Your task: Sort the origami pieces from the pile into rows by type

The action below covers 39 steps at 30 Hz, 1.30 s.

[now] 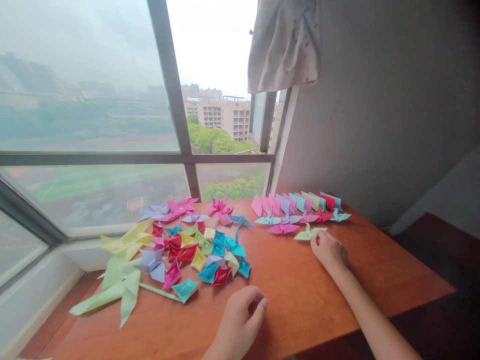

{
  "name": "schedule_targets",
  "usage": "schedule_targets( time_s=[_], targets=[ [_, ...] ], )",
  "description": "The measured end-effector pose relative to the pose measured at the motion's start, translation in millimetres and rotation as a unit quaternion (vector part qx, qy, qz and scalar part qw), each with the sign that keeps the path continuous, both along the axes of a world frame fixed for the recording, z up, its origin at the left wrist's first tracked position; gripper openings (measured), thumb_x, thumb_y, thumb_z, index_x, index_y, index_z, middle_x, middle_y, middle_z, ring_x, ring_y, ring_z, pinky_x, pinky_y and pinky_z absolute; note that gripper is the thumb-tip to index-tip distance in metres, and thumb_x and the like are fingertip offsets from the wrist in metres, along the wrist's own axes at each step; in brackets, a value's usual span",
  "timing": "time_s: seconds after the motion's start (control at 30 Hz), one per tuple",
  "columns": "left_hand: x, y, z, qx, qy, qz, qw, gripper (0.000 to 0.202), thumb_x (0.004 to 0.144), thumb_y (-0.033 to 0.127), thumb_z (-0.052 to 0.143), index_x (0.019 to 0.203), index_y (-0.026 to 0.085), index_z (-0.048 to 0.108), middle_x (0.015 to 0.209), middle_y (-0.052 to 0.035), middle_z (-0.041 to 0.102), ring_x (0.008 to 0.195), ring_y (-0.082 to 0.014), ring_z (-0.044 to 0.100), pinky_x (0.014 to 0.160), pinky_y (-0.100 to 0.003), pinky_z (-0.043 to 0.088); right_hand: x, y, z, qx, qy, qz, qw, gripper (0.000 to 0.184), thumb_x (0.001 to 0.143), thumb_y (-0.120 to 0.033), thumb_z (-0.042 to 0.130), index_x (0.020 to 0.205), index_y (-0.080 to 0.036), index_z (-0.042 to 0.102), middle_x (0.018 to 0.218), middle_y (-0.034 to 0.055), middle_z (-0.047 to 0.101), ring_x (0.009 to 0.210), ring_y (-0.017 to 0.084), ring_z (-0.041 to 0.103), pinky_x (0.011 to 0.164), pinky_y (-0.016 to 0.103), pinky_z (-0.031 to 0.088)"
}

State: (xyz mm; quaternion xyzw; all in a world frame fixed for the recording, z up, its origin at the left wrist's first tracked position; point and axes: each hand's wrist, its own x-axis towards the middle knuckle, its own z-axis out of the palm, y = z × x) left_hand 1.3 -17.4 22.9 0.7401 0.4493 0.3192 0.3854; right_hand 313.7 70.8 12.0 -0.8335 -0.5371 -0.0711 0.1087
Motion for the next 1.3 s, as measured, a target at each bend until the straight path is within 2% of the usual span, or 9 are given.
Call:
schedule_targets(
  time_s=[0.3,0.7,0.93,1.03,1.2,1.3],
  targets=[
    [-1,-2,2.2,0.005,0.004,0.001,1.000,0.018,0.088,0.023,0.052,0.073,0.019,0.062,0.069,-0.0033,0.063,0.065,-0.0180,0.055,0.060,-0.026,0.035,-8,23,1.3,-0.019,0.029,-0.013,0.999,0.026,0.092,-0.034,0.044,0.097,-0.022,0.067,0.100,0.0078,0.066,0.077,0.019,0.059,0.058,0.028,0.031],
    [0,-1,2.4,0.002,0.031,-0.001,1.000,0.017,0.087,0.019,0.050,0.072,0.018,0.060,0.069,-0.0031,0.063,0.066,-0.0175,0.055,0.061,-0.025,0.037,-8,30,-0.2,-0.020,0.058,-0.023,0.998,0.028,0.092,-0.036,0.043,0.099,-0.023,0.067,0.101,0.0078,0.067,0.077,0.019,0.060,0.058,0.027,0.033],
    [0,-1,-0.3,-0.001,0.037,0.000,0.999,0.016,0.086,0.018,0.051,0.073,0.018,0.059,0.069,-0.0026,0.062,0.066,-0.0168,0.055,0.061,-0.025,0.037,-10,29,0.9,-0.015,0.072,-0.021,0.997,0.026,0.091,-0.041,0.045,0.091,-0.025,0.066,0.099,0.0050,0.068,0.076,0.018,0.059,0.056,0.026,0.028],
    [0,-2,-1.9,0.002,0.030,0.000,1.000,0.016,0.087,0.018,0.051,0.073,0.018,0.059,0.069,-0.0020,0.061,0.066,-0.0163,0.055,0.061,-0.024,0.036,-10,24,2.1,0.010,0.081,-0.015,0.997,0.025,0.090,-0.042,0.048,0.088,-0.024,0.065,0.098,0.0047,0.068,0.075,0.018,0.058,0.055,0.026,0.026],
    [0,-2,-3.1,0.000,0.011,0.004,1.000,0.015,0.086,0.018,0.052,0.074,0.018,0.059,0.069,-0.0011,0.061,0.066,-0.0156,0.054,0.061,-0.024,0.036,-17,10,2.5,0.105,0.106,0.006,0.989,0.024,0.089,-0.040,0.048,0.083,-0.022,0.062,0.091,0.0040,0.068,0.069,0.016,0.056,0.054,0.026,0.025],
    [-1,-1,-1.8,-0.016,-0.008,0.012,1.000,0.016,0.087,0.020,0.052,0.073,0.018,0.060,0.067,-0.0008,0.059,0.065,-0.0153,0.053,0.060,-0.024,0.036,-35,1,-1.6,0.137,0.138,0.060,0.979,0.026,0.089,-0.041,0.048,0.079,-0.022,0.062,0.082,0.0033,0.068,0.066,0.016,0.056,0.055,0.026,0.028]
  ],
)
